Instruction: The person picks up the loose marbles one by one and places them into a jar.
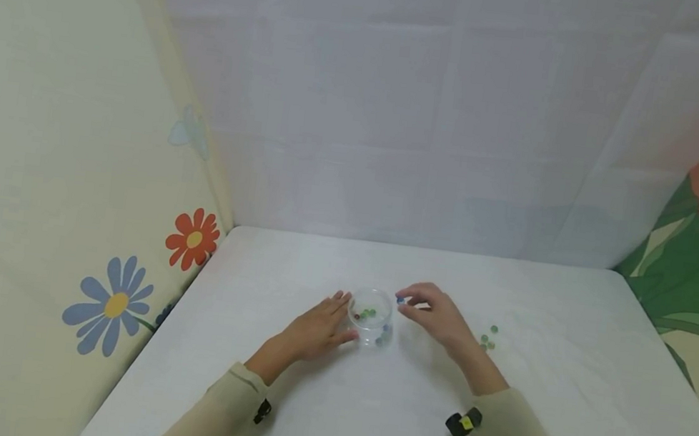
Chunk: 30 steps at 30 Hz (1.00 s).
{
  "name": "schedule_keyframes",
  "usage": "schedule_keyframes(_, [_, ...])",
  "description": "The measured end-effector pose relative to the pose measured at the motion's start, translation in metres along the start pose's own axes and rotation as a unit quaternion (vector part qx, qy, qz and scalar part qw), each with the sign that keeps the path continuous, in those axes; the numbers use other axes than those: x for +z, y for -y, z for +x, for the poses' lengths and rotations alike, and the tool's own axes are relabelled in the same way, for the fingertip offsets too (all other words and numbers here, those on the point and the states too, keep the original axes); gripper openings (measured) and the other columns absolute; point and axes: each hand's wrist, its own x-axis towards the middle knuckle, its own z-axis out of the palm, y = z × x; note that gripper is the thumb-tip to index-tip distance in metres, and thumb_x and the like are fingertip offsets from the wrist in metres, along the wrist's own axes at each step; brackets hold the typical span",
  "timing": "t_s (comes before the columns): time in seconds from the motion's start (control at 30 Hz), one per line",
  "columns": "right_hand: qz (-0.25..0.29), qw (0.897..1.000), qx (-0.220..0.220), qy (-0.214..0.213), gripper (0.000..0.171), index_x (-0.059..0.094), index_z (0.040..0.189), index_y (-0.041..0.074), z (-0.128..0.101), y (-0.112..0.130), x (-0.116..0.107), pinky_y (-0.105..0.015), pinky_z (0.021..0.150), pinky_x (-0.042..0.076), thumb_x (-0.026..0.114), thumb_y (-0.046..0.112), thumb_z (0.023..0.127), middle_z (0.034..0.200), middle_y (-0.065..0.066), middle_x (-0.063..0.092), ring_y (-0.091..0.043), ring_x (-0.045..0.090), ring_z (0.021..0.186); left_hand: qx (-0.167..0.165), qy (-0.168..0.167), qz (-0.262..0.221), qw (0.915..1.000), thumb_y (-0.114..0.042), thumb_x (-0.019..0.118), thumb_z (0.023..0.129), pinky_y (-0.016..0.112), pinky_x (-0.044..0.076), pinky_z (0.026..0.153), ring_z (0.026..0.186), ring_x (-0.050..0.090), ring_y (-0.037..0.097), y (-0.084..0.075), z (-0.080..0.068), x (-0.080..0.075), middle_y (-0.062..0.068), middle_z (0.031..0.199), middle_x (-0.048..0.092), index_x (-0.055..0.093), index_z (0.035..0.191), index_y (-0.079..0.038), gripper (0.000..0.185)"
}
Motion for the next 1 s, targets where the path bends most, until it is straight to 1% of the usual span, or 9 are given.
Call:
schedule_keyframes(0.13, [0.002, 1.000, -0.006, 0.001, 0.024, 0.072, 0.119, 0.011, 0.004, 0.000, 0.005, -0.047, 0.098, 0.055, 0.070, 0.021, 0.097, 0.129, -0.010, 0.061, -0.027, 0.061, 0.112, 0.001, -0.002, -0.004, 1.0000, -0.056, 0.038, 0.106, 0.042, 0.017, 0.128, 0.156, 0.015, 0.027, 0.000, 0.000, -0.001, 0.014, 0.167, 0.022, 0.024, 0.158, 0.003, 0.080])
schedule_keyframes(0.23, [0.004, 1.000, -0.007, 0.003, 0.024, 0.072, 0.119, 0.012, 0.006, 0.000, 0.010, -0.047, 0.098, 0.055, 0.070, 0.021, 0.097, 0.129, -0.009, 0.061, -0.026, 0.061, 0.112, 0.000, -0.001, -0.003, 1.0000, -0.057, 0.037, 0.106, 0.042, 0.016, 0.128, 0.156, 0.015, 0.027, 0.000, 0.001, -0.001, 0.014, 0.167, 0.021, 0.024, 0.159, 0.003, 0.080])
schedule_keyframes(0.47, [0.019, 1.000, -0.011, 0.014, 0.024, 0.072, 0.119, 0.013, 0.011, 0.003, 0.020, -0.045, 0.098, 0.055, 0.071, 0.019, 0.096, 0.126, -0.008, 0.062, -0.024, 0.061, 0.110, -0.006, 0.001, -0.008, 1.0000, -0.057, 0.036, 0.106, 0.042, 0.016, 0.128, 0.156, 0.014, 0.026, 0.002, 0.002, 0.002, 0.013, 0.168, 0.020, 0.023, 0.159, 0.002, 0.080])
schedule_keyframes(0.73, [0.010, 1.000, -0.014, 0.013, 0.024, 0.072, 0.120, 0.014, 0.012, 0.006, 0.026, -0.046, 0.099, 0.054, 0.071, 0.020, 0.096, 0.128, -0.007, 0.062, -0.024, 0.060, 0.112, 0.002, -0.007, 0.001, 1.0000, -0.057, 0.036, 0.107, 0.042, 0.017, 0.128, 0.156, 0.015, 0.027, 0.002, 0.002, 0.004, 0.014, 0.167, 0.021, 0.025, 0.158, 0.003, 0.079])
schedule_keyframes(1.0, [0.000, 1.000, -0.001, 0.012, 0.028, 0.071, 0.123, 0.016, 0.013, 0.006, 0.028, -0.046, 0.101, 0.053, 0.072, 0.022, 0.096, 0.131, -0.006, 0.062, -0.024, 0.059, 0.114, 0.002, -0.004, 0.002, 1.0000, -0.055, 0.038, 0.107, 0.043, 0.018, 0.127, 0.156, 0.016, 0.029, 0.001, 0.001, 0.002, 0.016, 0.166, 0.023, 0.026, 0.158, 0.003, 0.079])
